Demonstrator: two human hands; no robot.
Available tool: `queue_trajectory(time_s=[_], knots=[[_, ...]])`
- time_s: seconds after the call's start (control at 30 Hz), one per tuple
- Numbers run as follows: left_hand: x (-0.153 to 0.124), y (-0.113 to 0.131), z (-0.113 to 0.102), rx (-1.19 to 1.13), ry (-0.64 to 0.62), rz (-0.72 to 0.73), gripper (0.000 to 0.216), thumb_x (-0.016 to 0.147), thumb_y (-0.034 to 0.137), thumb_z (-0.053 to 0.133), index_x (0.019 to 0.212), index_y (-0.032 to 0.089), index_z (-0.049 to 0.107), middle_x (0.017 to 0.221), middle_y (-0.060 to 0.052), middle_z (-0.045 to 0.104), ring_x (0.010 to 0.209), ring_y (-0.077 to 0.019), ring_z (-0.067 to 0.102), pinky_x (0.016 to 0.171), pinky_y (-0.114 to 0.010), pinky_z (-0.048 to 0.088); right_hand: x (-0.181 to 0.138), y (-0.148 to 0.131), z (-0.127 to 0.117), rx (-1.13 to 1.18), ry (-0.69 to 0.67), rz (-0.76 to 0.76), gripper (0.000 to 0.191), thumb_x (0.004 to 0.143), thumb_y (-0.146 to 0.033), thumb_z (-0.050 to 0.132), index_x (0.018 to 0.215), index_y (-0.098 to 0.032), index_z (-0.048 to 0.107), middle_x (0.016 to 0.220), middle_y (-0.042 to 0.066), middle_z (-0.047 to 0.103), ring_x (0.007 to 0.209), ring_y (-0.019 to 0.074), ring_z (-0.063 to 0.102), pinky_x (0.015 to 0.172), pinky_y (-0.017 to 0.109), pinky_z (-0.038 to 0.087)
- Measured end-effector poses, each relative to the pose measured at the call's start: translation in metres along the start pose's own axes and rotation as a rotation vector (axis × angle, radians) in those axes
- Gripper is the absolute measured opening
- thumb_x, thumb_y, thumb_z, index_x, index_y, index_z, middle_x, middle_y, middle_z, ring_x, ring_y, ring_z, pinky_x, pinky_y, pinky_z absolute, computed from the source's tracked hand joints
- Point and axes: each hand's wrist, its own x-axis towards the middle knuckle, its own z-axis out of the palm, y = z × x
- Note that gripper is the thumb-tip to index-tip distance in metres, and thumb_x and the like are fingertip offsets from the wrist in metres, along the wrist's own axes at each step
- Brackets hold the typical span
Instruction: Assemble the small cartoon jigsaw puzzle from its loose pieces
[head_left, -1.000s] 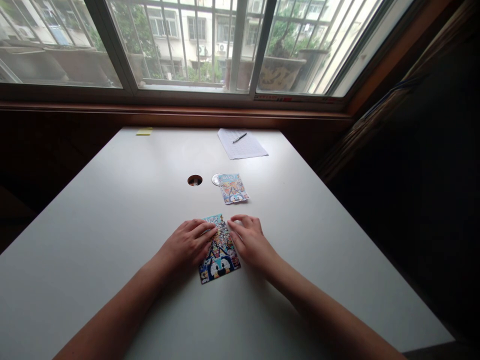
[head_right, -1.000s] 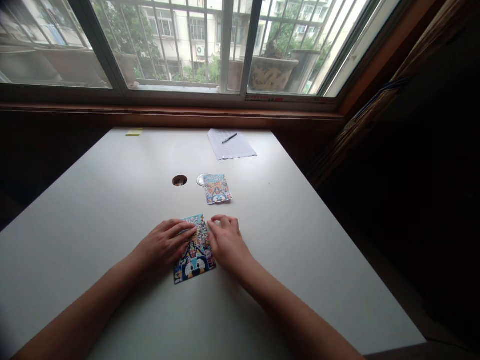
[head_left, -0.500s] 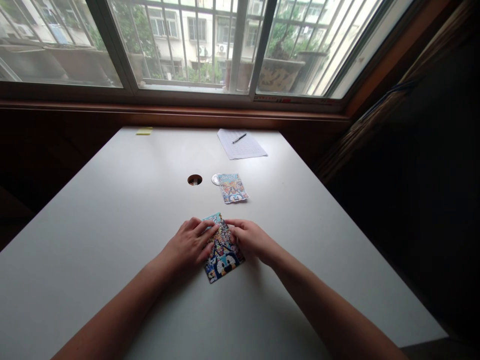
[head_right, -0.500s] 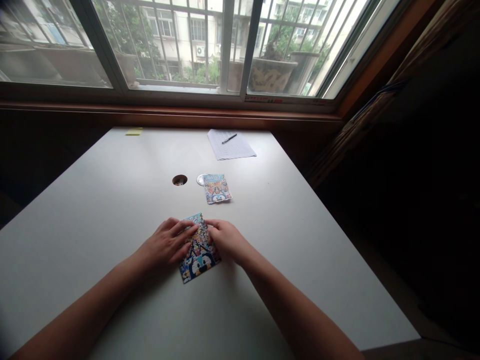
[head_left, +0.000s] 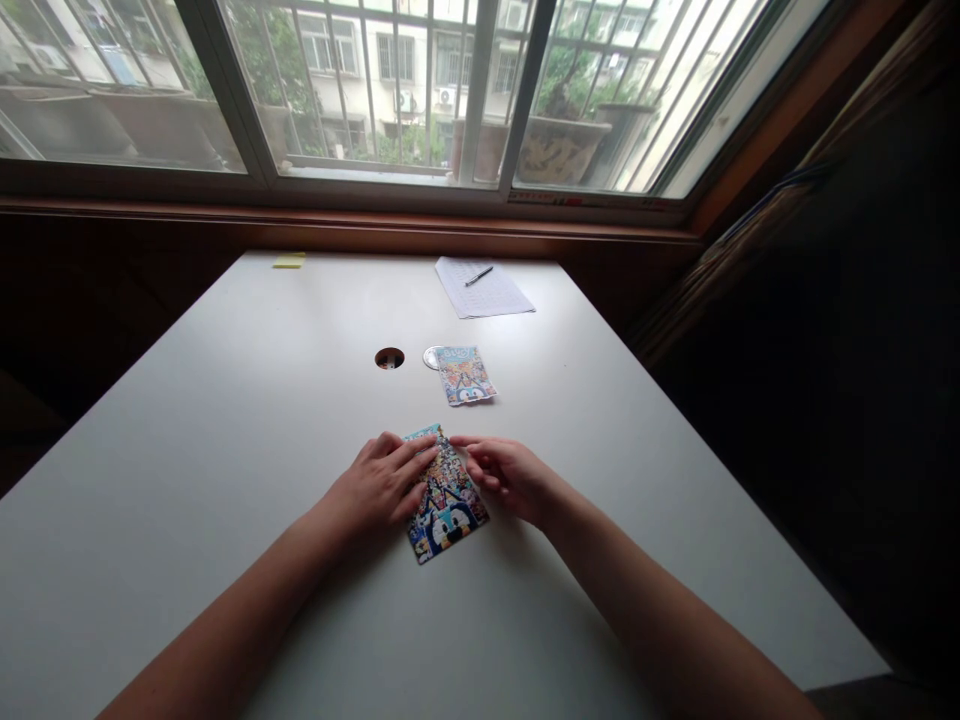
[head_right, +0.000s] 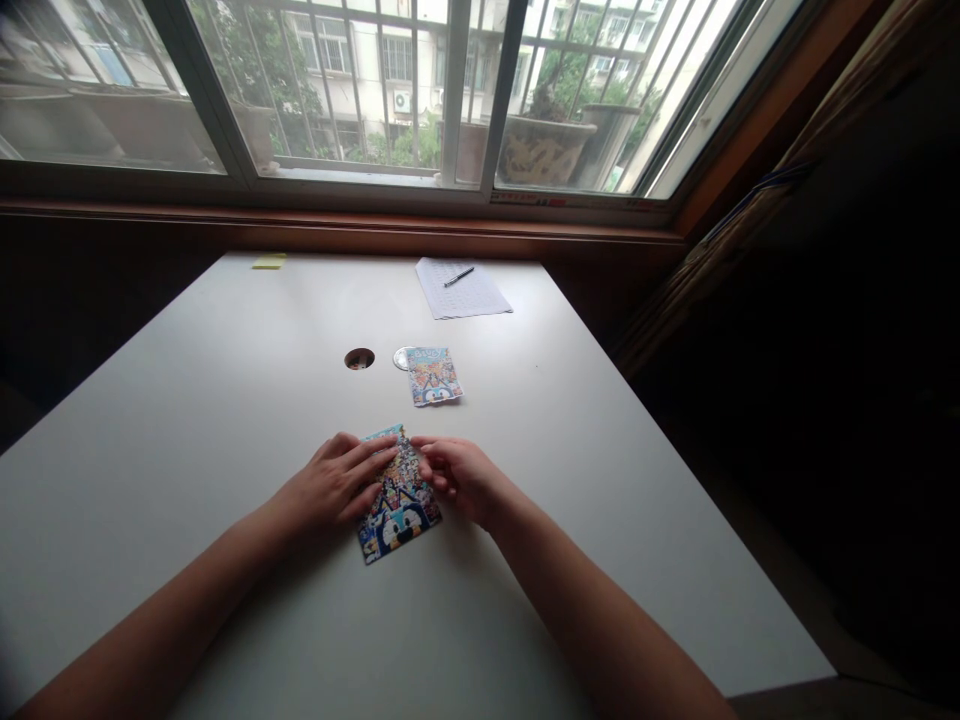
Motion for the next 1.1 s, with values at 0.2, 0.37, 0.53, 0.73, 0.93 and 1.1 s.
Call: queue_trajectory(time_s=[0.2, 0.37, 0.53, 0.73, 0.93, 1.1], knots=[[0.000, 0.001, 0.000, -0.012, -0.005, -0.012, 0.048, 0.098, 0.032, 0.046, 0.146, 0.023, 0.046, 0.150, -0.006, 0.047, 0.116, -0.0241, 0.052, 0.106, -0.042, 0.036, -0.001, 0.002, 0.000, -0.022, 0.006, 0.001, 0.037, 0.081, -0.025, 0.061, 0.115, -0.013, 0.063, 0.062, -0.003, 0.055, 0.044, 0.0058, 0.036, 0.039, 0.016, 0.021], [0.001, 0.002, -0.002, -0.022, -0.014, -0.014, 0.048, 0.098, 0.031, 0.047, 0.145, 0.022, 0.045, 0.150, -0.005, 0.048, 0.119, -0.0240, 0.052, 0.107, -0.041, 0.035, -0.007, -0.002, 0.009, -0.216, -0.015, -0.025, 0.042, 0.085, -0.030, 0.059, 0.123, -0.013, 0.062, 0.064, 0.002, 0.064, 0.042, 0.0069, 0.038, 0.038, 0.018, 0.023], [0.002, 0.003, -0.004, -0.026, -0.017, -0.021, 0.049, 0.097, 0.030, 0.048, 0.145, 0.023, 0.045, 0.150, -0.004, 0.049, 0.116, -0.0237, 0.052, 0.106, -0.041, 0.035, -0.009, -0.003, 0.013, -0.261, -0.090, -0.037, 0.042, 0.086, -0.033, 0.059, 0.124, -0.014, 0.063, 0.062, 0.002, 0.065, 0.040, 0.0063, 0.036, 0.038, 0.018, 0.022], [0.002, 0.002, -0.003, -0.033, -0.023, -0.010, 0.048, 0.097, 0.030, 0.048, 0.145, 0.022, 0.046, 0.150, -0.004, 0.048, 0.116, -0.0240, 0.052, 0.106, -0.041, 0.035, -0.007, -0.003, 0.010, -0.099, -0.065, -0.006, 0.040, 0.083, -0.029, 0.060, 0.121, -0.015, 0.062, 0.060, -0.001, 0.061, 0.041, 0.0058, 0.034, 0.041, 0.018, 0.021], [0.001, 0.002, -0.002, -0.025, 0.004, -0.005, 0.047, 0.099, 0.032, 0.045, 0.145, 0.025, 0.046, 0.149, -0.004, 0.050, 0.116, -0.0242, 0.053, 0.106, -0.041, 0.035, -0.007, -0.001, 0.010, -0.052, -0.018, 0.014, 0.037, 0.081, -0.026, 0.060, 0.117, -0.014, 0.061, 0.058, -0.003, 0.058, 0.042, 0.0059, 0.035, 0.042, 0.017, 0.021], [0.001, 0.002, -0.002, 0.001, -0.026, -0.020, 0.047, 0.100, 0.035, 0.043, 0.147, 0.026, 0.044, 0.150, -0.002, 0.048, 0.118, -0.0241, 0.052, 0.106, -0.041, 0.035, -0.007, 0.000, 0.010, -0.027, -0.009, 0.018, 0.037, 0.081, -0.026, 0.061, 0.115, -0.014, 0.060, 0.058, -0.003, 0.057, 0.042, 0.0055, 0.035, 0.042, 0.017, 0.021]])
